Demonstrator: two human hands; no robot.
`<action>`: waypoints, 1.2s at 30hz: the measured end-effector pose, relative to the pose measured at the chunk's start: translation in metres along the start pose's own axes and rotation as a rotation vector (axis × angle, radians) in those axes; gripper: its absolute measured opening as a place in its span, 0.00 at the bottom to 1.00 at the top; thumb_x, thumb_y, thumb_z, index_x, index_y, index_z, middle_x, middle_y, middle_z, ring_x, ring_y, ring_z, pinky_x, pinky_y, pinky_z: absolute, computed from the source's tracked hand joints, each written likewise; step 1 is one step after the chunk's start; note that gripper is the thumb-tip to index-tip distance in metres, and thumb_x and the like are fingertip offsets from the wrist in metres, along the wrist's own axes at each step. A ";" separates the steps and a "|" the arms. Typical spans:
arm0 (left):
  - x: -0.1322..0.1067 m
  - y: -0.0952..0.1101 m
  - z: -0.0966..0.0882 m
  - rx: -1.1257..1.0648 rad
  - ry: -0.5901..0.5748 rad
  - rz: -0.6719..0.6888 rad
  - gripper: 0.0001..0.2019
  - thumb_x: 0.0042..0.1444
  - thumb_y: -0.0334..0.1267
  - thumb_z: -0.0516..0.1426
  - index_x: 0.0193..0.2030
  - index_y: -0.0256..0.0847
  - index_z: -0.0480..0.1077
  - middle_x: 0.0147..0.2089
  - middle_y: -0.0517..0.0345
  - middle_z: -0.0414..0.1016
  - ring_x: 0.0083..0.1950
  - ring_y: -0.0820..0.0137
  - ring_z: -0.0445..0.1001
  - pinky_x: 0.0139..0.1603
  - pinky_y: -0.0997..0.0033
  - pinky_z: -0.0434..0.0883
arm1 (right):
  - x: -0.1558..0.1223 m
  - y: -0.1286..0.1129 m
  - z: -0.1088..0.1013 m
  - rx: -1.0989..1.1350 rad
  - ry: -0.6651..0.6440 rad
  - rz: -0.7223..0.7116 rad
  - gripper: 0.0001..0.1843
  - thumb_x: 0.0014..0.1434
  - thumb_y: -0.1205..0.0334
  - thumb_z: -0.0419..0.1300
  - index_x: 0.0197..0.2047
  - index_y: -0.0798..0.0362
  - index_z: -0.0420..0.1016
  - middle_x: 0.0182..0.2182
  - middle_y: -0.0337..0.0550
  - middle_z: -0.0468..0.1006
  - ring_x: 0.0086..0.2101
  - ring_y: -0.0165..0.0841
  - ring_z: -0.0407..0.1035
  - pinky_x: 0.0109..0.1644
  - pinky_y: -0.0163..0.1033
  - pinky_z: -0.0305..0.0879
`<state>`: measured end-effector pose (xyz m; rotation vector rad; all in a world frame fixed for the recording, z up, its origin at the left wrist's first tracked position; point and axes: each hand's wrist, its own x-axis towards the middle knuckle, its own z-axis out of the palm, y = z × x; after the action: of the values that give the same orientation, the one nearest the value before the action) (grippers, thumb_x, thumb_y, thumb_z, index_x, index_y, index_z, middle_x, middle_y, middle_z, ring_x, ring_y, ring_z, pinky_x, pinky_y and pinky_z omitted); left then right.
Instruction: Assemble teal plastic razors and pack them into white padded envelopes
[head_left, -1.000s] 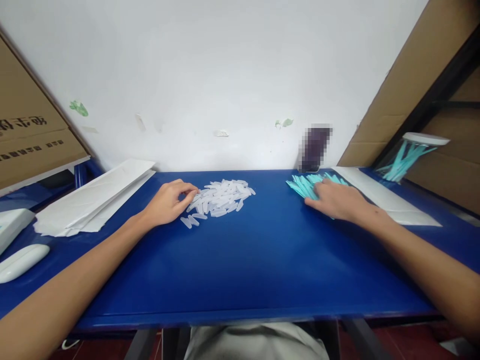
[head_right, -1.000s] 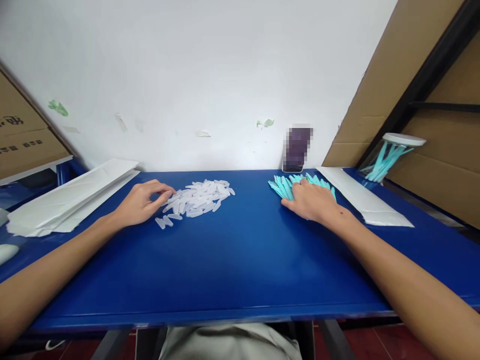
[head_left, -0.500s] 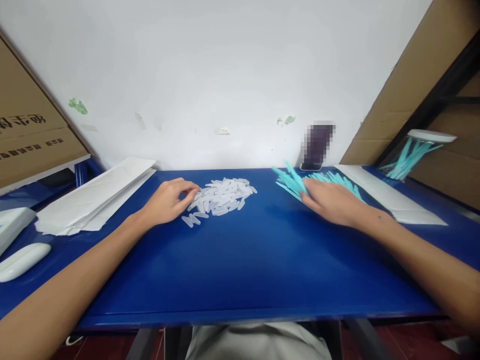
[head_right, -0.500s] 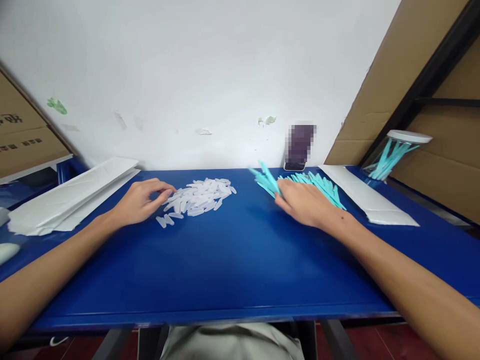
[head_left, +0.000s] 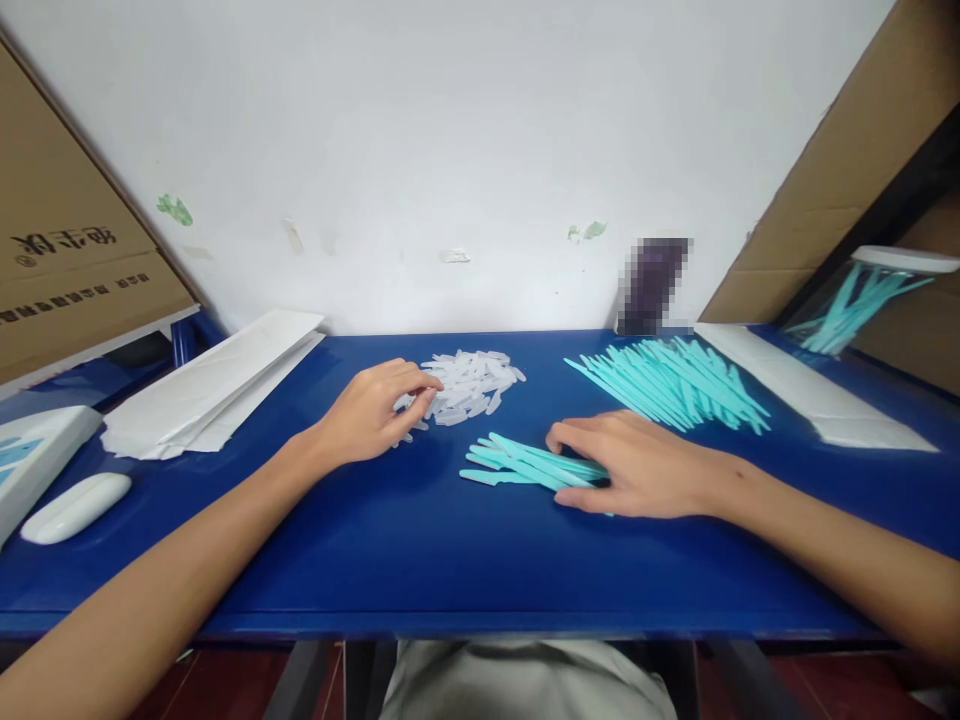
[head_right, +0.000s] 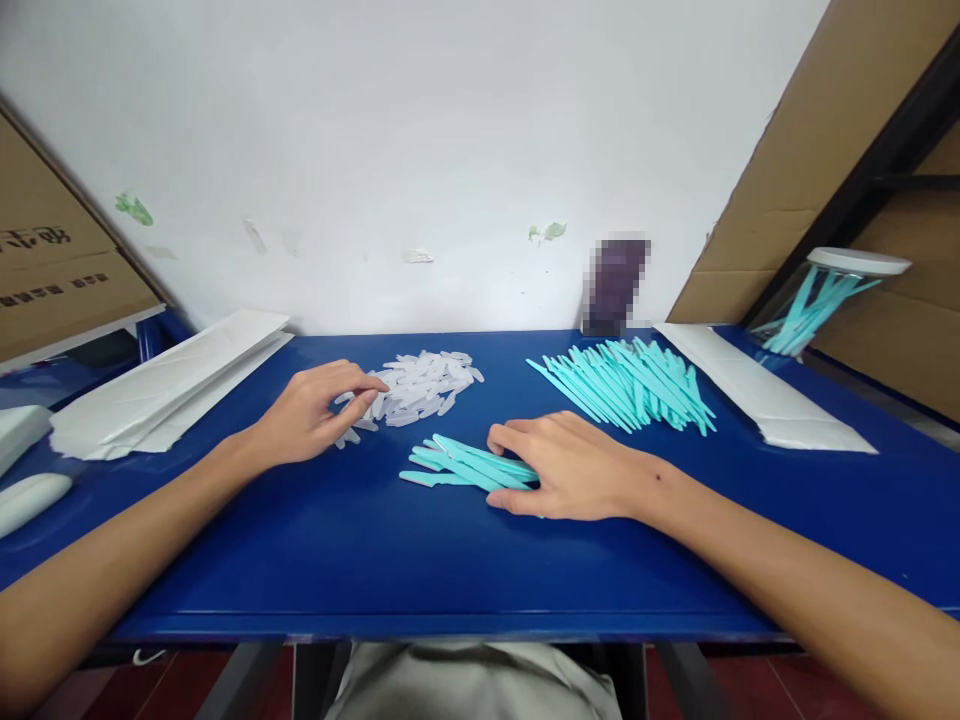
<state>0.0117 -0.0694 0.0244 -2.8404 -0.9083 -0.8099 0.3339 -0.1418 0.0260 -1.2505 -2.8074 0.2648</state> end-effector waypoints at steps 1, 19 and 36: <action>0.002 0.005 0.001 -0.017 0.013 0.002 0.13 0.69 0.38 0.50 0.46 0.37 0.75 0.38 0.54 0.78 0.39 0.67 0.73 0.42 0.67 0.68 | 0.000 0.001 0.000 0.006 0.005 0.000 0.21 0.64 0.39 0.55 0.43 0.50 0.68 0.34 0.39 0.75 0.28 0.33 0.64 0.31 0.38 0.50; 0.008 0.058 0.019 -0.082 -0.257 0.238 0.27 0.64 0.53 0.55 0.66 0.43 0.63 0.69 0.40 0.59 0.70 0.48 0.57 0.67 0.44 0.60 | -0.005 0.010 0.008 -0.005 0.157 -0.183 0.18 0.69 0.55 0.51 0.55 0.46 0.77 0.52 0.51 0.70 0.44 0.40 0.69 0.46 0.47 0.67; 0.007 0.067 0.034 -0.125 -0.346 0.028 0.27 0.70 0.51 0.46 0.72 0.45 0.54 0.74 0.39 0.50 0.74 0.46 0.49 0.69 0.38 0.56 | -0.003 0.011 0.009 0.070 0.122 -0.153 0.21 0.70 0.55 0.49 0.58 0.44 0.78 0.57 0.52 0.71 0.52 0.45 0.69 0.54 0.54 0.67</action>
<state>0.0692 -0.1141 0.0059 -3.1571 -0.8738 -0.3888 0.3427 -0.1379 0.0154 -0.9963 -2.7457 0.2659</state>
